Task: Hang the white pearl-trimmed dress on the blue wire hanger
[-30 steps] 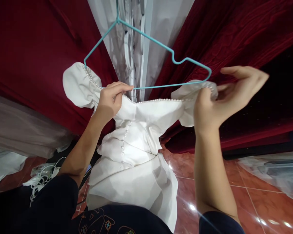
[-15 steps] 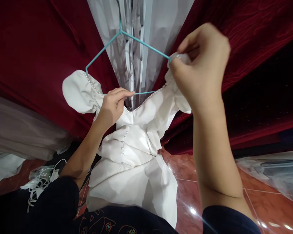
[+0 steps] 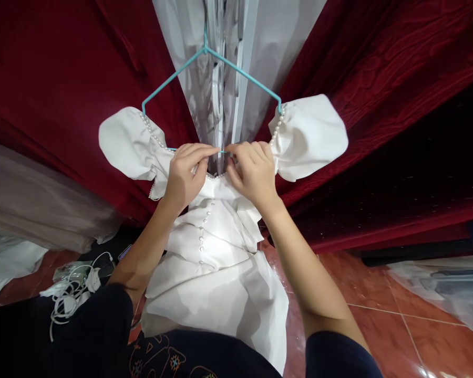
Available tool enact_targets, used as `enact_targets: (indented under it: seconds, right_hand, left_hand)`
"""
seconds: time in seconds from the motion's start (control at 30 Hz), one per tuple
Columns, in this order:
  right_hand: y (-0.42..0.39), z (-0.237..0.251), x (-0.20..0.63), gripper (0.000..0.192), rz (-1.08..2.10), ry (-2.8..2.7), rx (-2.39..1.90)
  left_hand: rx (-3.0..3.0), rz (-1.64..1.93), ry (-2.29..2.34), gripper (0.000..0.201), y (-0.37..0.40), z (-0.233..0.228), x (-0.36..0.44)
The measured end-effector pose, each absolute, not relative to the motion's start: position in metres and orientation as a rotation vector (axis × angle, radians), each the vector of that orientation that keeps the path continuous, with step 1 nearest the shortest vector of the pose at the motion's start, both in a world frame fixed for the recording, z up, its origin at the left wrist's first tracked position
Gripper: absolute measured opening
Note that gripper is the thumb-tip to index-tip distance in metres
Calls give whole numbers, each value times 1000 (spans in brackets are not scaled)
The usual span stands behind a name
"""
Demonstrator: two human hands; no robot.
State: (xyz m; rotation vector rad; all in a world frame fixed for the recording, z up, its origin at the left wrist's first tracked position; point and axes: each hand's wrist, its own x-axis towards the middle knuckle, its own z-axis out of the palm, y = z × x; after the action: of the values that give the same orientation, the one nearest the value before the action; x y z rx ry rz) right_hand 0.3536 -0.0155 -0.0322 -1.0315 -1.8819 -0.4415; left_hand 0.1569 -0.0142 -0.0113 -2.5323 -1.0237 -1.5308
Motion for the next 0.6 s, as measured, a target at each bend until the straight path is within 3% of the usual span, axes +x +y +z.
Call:
enact_targets:
  seconds: [0.2, 0.27, 0.4, 0.6]
  right_hand:
    - [-26, -29, 332, 19, -493, -1803, -989]
    - [-24, -30, 334, 19, -481, -1805, -1001]
    - [-16, -32, 346, 19, -467, -1819, -1053]
    - [-13, -27, 364, 15, -475, -1793, -1034]
  left_hand:
    - [-1957, -1761, -1102, 27, 4, 3, 123]
    - [-1801, -1752, -1192, 35, 16, 12, 100]
    - [-1912, -1819, -1358, 32, 27, 23, 69]
    - [-1834, -2164, -1387, 42, 10, 21, 62]
